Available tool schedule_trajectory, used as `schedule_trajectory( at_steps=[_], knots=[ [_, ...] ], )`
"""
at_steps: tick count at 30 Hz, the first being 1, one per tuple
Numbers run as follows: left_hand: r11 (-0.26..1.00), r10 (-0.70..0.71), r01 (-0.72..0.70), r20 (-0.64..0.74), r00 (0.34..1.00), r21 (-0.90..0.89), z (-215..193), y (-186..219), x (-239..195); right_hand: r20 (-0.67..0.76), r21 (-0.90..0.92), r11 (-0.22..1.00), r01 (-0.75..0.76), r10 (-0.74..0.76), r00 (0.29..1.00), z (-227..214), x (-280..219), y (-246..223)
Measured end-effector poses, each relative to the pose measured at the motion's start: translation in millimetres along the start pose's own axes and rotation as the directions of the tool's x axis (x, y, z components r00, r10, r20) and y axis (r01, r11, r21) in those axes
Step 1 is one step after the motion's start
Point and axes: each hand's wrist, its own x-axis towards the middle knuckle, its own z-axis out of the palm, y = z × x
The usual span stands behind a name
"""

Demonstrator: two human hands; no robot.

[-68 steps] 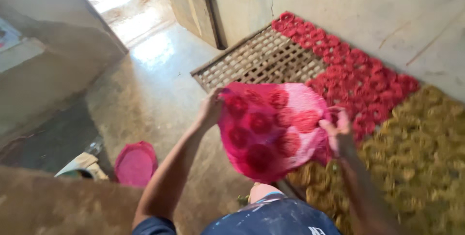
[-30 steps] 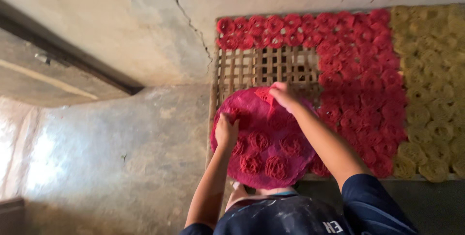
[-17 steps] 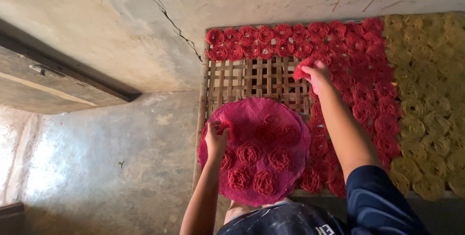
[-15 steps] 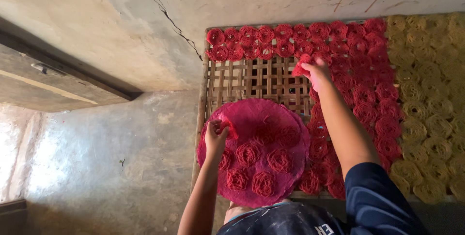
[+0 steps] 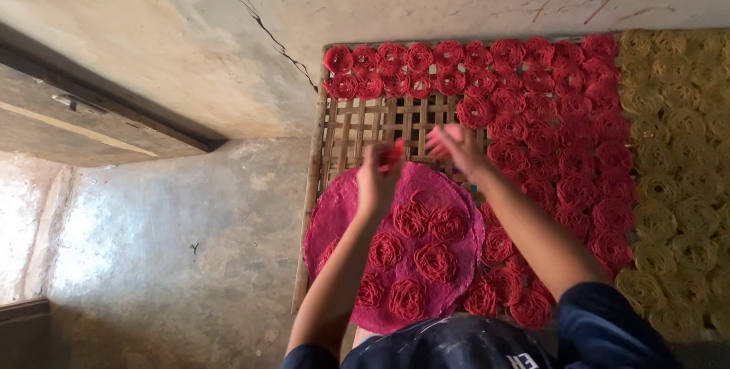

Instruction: The person arranges red and pink coiled decorative items on a woven bamboo tray, picking them up from a pink tray and placing them in rows. The person also handles purple coiled items and places them on the tray.

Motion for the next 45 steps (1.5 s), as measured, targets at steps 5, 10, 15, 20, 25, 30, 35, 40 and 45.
schedule_trajectory(
  at_steps=[5,10,15,20,25,30,35,40,45],
  knots=[
    [0.929,0.084,-0.114,0.099,0.992,0.353,11,6,-21,0.168,0.451,0.841,-0.3,0.25,0.954,30,-9,-19],
    [0.757,-0.1,-0.043,0.18,0.979,0.652,-6,-22,-74,-0.162,0.168,0.968,-0.188,0.216,0.963,-8,73,9],
    [0.714,-0.23,0.048,0.17,0.958,0.699,-1,-53,-98,-0.118,-0.781,0.604,0.155,-0.387,0.914,-28,100,16],
    [0.793,-0.089,-0.054,0.203,0.975,0.607,9,-69,-100,-0.04,-0.918,0.348,0.19,-0.558,0.829,-13,53,-26],
    [0.989,-0.15,0.144,0.23,0.962,0.041,38,-45,-95,0.181,-0.348,0.795,-0.498,0.578,0.796,17,-87,-39],
    [0.982,-0.137,0.163,0.238,0.962,-0.094,33,-10,-92,0.111,-0.099,0.877,-0.47,0.479,0.871,9,-103,-36],
    [0.795,-0.044,-0.025,0.099,0.994,0.606,-51,-32,-106,0.036,-0.017,0.951,-0.31,0.311,0.95,-11,9,-27],
    [0.599,-0.141,0.142,-0.071,0.987,0.788,-112,-68,-140,0.123,0.231,0.951,-0.206,0.182,0.976,5,103,0],
    [0.576,-0.28,0.237,-0.084,0.956,0.782,-126,-92,-155,-0.075,-0.848,0.518,0.111,-0.325,0.943,27,108,-7]
  ],
)
